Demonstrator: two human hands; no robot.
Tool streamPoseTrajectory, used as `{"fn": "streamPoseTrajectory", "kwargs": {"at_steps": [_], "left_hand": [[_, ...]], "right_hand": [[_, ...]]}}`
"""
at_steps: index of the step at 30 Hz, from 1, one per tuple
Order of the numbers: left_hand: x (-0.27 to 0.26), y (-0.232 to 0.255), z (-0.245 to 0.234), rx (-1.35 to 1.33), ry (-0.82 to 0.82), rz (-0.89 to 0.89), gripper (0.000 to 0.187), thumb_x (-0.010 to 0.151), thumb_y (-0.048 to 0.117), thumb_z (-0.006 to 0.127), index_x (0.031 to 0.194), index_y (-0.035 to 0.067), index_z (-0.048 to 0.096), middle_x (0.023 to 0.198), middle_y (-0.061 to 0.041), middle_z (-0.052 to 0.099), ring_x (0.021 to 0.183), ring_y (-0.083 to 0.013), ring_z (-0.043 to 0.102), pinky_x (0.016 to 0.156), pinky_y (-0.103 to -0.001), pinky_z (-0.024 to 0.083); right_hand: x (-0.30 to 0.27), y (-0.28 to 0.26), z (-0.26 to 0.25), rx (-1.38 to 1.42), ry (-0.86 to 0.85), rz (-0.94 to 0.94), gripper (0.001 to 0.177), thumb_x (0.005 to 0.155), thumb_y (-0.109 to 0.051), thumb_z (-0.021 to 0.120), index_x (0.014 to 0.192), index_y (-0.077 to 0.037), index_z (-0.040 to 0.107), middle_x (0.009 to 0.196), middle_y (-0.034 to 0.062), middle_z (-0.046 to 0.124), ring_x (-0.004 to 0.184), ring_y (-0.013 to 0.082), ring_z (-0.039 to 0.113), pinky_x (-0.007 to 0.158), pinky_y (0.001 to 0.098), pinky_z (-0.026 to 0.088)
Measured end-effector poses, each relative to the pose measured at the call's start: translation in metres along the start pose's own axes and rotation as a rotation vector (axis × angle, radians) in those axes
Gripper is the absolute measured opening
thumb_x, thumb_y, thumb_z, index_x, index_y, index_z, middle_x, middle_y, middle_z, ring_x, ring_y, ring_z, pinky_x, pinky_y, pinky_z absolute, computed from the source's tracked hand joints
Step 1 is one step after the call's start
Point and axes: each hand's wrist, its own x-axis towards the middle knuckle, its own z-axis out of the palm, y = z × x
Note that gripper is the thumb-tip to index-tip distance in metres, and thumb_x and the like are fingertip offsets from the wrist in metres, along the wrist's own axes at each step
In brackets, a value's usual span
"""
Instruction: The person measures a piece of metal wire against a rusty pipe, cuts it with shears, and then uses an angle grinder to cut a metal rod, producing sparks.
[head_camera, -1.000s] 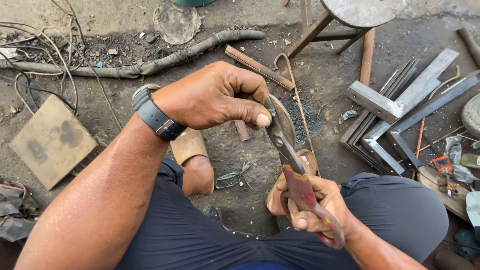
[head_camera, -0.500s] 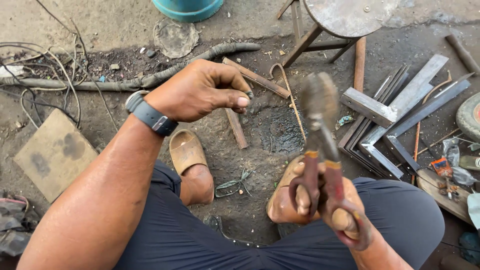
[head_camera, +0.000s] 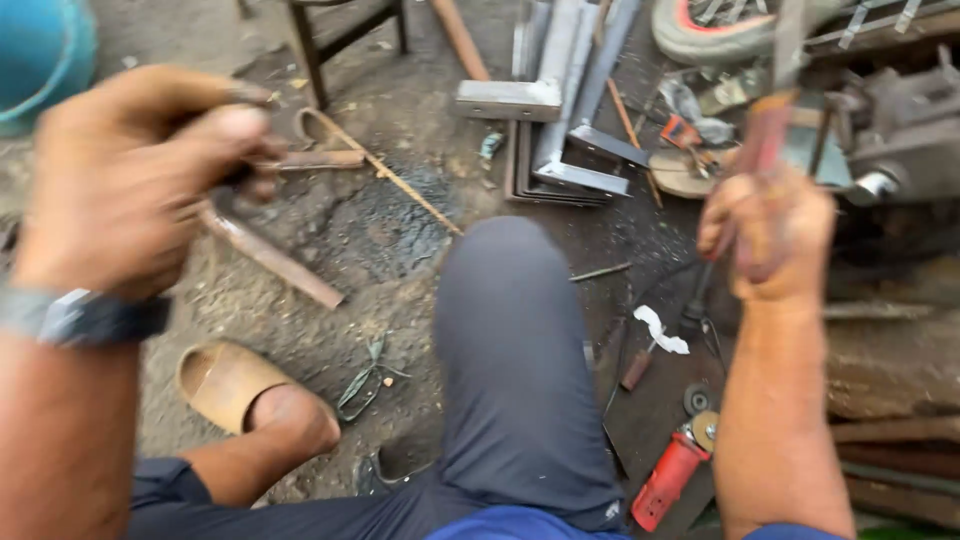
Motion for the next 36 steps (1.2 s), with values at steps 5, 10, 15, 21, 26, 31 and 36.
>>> {"fn": "streamPoseTrajectory", "kwargs": {"at_steps": [5,10,15,21,26,31,36], "left_hand": [[0.065,0.048,0.170,0.092,-0.418,0.275,0.014,0.100,0.021,0.074,0.108,0.010,0.074,0.091,0.000,0.078,0.074,-0.0079,0.071,0.065,-0.024,0.061],[0.023,0.102,0.327,-0.403,-0.875,0.214,0.021,0.087,0.017,0.073,0.103,0.004,0.070,0.085,-0.008,0.076,0.070,-0.0152,0.079,0.048,-0.025,0.068],[-0.003,0.071,0.353,0.146,-0.856,0.574,0.067,0.098,0.031,0.078,0.154,0.028,0.041,0.161,-0.005,0.063,0.137,-0.0261,0.075,0.108,-0.038,0.059],[0.029,0.085,0.213,0.202,-0.333,0.186,0.028,0.102,0.017,0.070,0.130,0.015,0.067,0.090,0.002,0.068,0.063,-0.0079,0.067,0.059,-0.021,0.062],[0.025,0.026,0.064,0.037,0.223,-0.123,0.013,0.114,0.037,0.063,0.123,0.027,0.063,0.097,0.009,0.067,0.074,-0.0018,0.066,0.067,-0.015,0.062],[0.009,-0.042,-0.011,-0.128,0.410,-0.293,0.018,0.115,0.046,0.056,0.118,0.028,0.061,0.095,0.014,0.066,0.078,-0.0039,0.068,0.073,-0.023,0.063],[0.016,-0.047,-0.007,-0.242,0.538,-0.562,0.003,0.111,0.014,0.061,0.111,0.011,0.060,0.091,-0.006,0.066,0.080,-0.0205,0.068,0.078,-0.033,0.065]], "right_hand": [[-0.050,0.132,-0.060,-0.440,0.094,0.253,0.034,0.081,-0.026,0.086,0.107,-0.011,0.071,0.078,0.0008,0.062,0.054,0.0087,0.050,0.044,0.0251,0.040],[-0.105,0.263,-0.097,-0.707,0.085,0.610,0.073,0.068,-0.057,0.087,0.123,-0.010,0.077,0.115,0.0063,0.078,0.097,0.0170,0.070,0.087,0.0296,0.053],[-0.149,0.343,-0.108,-0.908,0.059,0.867,0.066,0.070,-0.072,0.076,0.096,-0.012,0.077,0.104,0.0163,0.078,0.100,0.0361,0.071,0.082,0.0434,0.051],[-0.178,0.388,-0.092,-0.886,-0.028,0.893,0.062,0.080,-0.048,0.077,0.128,-0.012,0.063,0.126,0.0215,0.073,0.122,0.0464,0.064,0.101,0.0504,0.049],[-0.141,0.388,-0.077,-1.222,-0.501,0.770,0.048,0.100,-0.042,0.047,0.134,-0.009,0.057,0.126,0.0279,0.069,0.118,0.0493,0.066,0.099,0.0553,0.050],[-0.060,0.401,-0.002,-1.290,-0.624,0.478,0.036,0.100,-0.034,0.045,0.133,-0.021,0.055,0.116,0.0212,0.069,0.111,0.0446,0.068,0.091,0.0554,0.051],[0.016,0.426,0.110,-1.371,-0.728,0.235,0.040,0.084,-0.040,0.073,0.123,-0.030,0.067,0.115,0.0071,0.067,0.114,0.0316,0.067,0.089,0.0502,0.053]]}}
